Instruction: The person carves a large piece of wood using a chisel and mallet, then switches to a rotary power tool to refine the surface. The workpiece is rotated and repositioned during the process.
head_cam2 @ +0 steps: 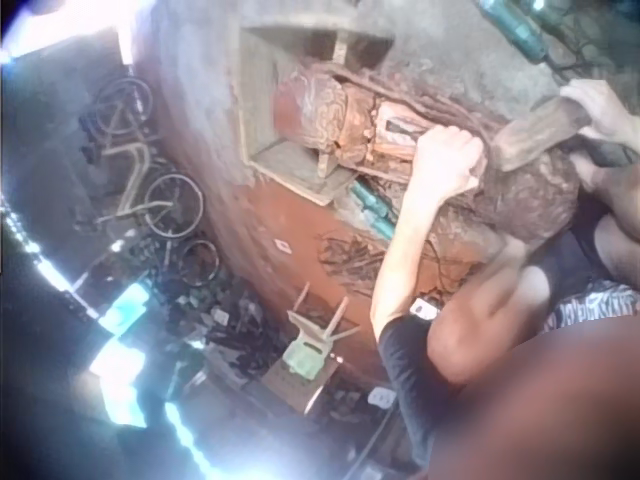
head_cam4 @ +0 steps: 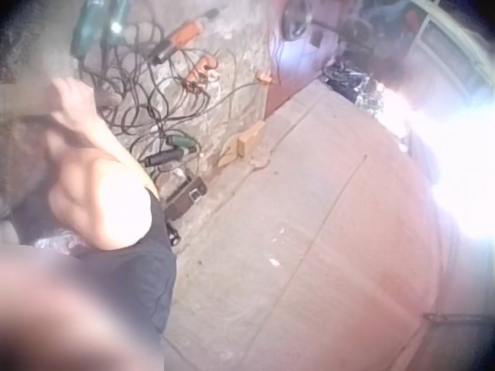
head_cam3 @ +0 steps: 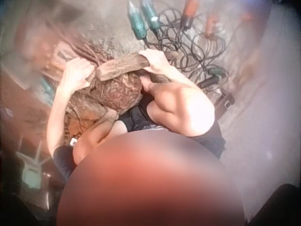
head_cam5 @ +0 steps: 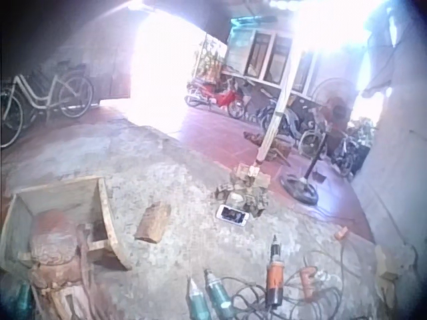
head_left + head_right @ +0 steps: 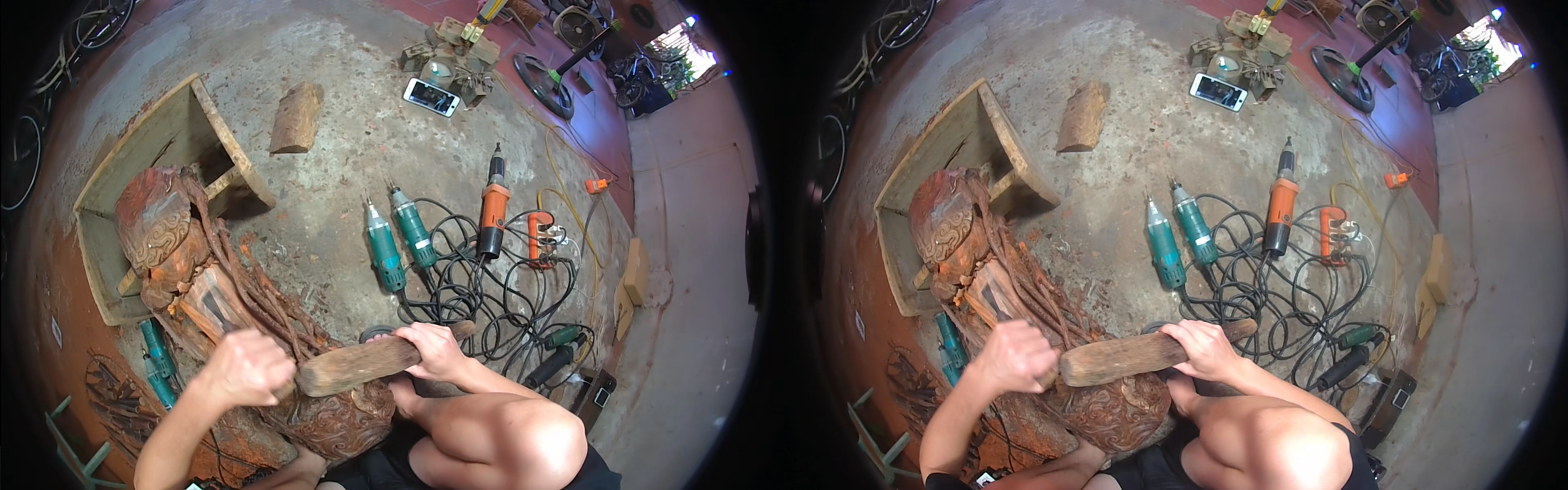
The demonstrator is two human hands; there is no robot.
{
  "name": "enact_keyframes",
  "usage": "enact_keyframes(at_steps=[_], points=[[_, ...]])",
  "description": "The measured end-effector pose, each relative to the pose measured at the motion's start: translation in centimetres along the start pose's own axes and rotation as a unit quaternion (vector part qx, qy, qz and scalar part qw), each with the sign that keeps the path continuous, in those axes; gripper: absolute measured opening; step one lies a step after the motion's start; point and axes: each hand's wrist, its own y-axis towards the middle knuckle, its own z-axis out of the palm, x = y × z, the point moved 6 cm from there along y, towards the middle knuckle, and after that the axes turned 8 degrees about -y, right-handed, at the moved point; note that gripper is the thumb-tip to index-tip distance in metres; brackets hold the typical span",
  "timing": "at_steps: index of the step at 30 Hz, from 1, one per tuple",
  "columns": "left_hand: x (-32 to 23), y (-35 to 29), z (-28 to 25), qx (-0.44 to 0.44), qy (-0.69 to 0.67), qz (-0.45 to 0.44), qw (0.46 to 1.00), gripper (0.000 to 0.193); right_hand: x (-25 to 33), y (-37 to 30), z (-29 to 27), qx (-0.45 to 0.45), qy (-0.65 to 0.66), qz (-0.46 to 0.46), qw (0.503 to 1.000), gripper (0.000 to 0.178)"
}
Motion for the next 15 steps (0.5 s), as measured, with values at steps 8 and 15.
enact_keyframes(at_steps=[8,15], points=[[0.0,0.1,0.5,0.002,-0.052,-0.013,0.999,0.034,0.8,-0.6,-1.0,-0.037,0.085,0.015,0.996,0.06],[0.8,0.4,0.9,-0.004,-0.025,-0.033,0.999,0.025,0.8,0.4,-0.3,0.051,0.035,-0.02,0.998,0.07]])
